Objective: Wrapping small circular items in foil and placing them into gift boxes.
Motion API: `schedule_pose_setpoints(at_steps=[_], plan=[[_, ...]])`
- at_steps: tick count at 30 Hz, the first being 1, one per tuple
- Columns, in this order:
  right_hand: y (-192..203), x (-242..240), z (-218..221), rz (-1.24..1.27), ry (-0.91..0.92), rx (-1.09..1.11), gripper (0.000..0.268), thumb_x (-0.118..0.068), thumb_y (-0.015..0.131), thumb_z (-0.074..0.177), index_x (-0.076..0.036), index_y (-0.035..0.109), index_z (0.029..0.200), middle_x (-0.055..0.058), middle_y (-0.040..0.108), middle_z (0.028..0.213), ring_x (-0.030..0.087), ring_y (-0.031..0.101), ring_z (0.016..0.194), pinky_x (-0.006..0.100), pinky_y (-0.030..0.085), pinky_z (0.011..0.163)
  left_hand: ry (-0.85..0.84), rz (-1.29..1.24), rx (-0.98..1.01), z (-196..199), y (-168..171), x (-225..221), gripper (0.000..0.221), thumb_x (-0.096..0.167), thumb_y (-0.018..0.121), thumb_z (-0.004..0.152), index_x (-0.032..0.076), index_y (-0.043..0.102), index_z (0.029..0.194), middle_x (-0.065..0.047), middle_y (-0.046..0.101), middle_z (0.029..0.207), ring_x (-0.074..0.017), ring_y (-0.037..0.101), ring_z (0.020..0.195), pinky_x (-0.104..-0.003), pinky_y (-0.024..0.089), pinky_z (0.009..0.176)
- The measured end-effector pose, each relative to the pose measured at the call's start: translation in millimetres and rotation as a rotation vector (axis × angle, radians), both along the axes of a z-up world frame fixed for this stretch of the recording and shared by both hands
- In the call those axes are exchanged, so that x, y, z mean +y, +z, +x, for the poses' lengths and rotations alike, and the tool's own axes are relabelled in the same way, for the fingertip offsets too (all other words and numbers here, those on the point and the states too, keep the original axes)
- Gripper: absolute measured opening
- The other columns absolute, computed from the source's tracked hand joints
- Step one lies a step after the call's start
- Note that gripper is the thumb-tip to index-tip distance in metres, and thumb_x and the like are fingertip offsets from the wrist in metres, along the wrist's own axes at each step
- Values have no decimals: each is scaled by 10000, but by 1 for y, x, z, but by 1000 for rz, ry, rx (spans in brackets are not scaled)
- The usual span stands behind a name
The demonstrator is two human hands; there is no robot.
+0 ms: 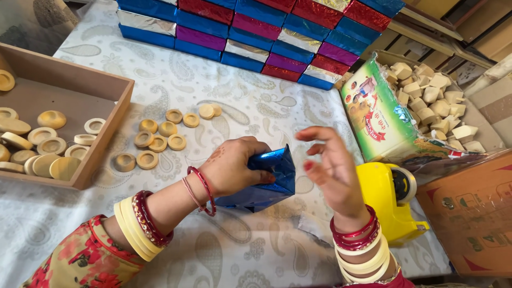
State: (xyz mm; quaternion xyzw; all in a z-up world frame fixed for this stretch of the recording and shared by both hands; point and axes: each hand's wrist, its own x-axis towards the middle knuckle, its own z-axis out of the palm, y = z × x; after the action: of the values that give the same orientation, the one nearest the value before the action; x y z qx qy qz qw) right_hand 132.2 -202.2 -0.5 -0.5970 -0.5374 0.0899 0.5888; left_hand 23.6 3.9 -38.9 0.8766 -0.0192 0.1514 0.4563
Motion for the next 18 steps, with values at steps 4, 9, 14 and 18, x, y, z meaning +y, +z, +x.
schedule_pose_setpoints(at_steps=[4, 9, 14, 18], plan=[[11, 4, 1, -339, -10, -151, 622, -309, 769, 884, -79, 525, 1408, 68, 615, 1278, 165, 557, 1198, 305, 427, 961, 40, -4, 34, -2, 4, 0, 381, 301, 861, 702, 120, 743, 1016, -108, 724, 946, -279, 716, 878, -376, 551, 783], [12, 2, 0, -593, -75, -335, 821, -335, 919, 661, -105, 549, 1356, 48, 678, 1128, 182, 630, 974, 313, 509, 793, 64, -23, 11, -1, 2, 3, 347, 274, 863, 702, 90, 711, 954, -110, 723, 921, -279, 718, 849, -379, 549, 752], [2, 5, -8, -476, -153, -545, 566, -249, 913, 689, -77, 648, 1158, 82, 686, 1078, 251, 667, 987, 339, 536, 838, 52, -1, -51, 1, -4, 9, 319, 255, 865, 707, 76, 696, 911, -104, 714, 901, -283, 709, 837, -381, 542, 728], [3, 11, -9, -456, -207, -586, 426, -184, 895, 697, -60, 718, 1065, 91, 704, 987, 270, 683, 941, 346, 542, 816, 26, 31, -143, 4, -8, 14, 280, 234, 861, 731, 69, 692, 881, -104, 704, 890, -293, 701, 832, -380, 537, 728]])
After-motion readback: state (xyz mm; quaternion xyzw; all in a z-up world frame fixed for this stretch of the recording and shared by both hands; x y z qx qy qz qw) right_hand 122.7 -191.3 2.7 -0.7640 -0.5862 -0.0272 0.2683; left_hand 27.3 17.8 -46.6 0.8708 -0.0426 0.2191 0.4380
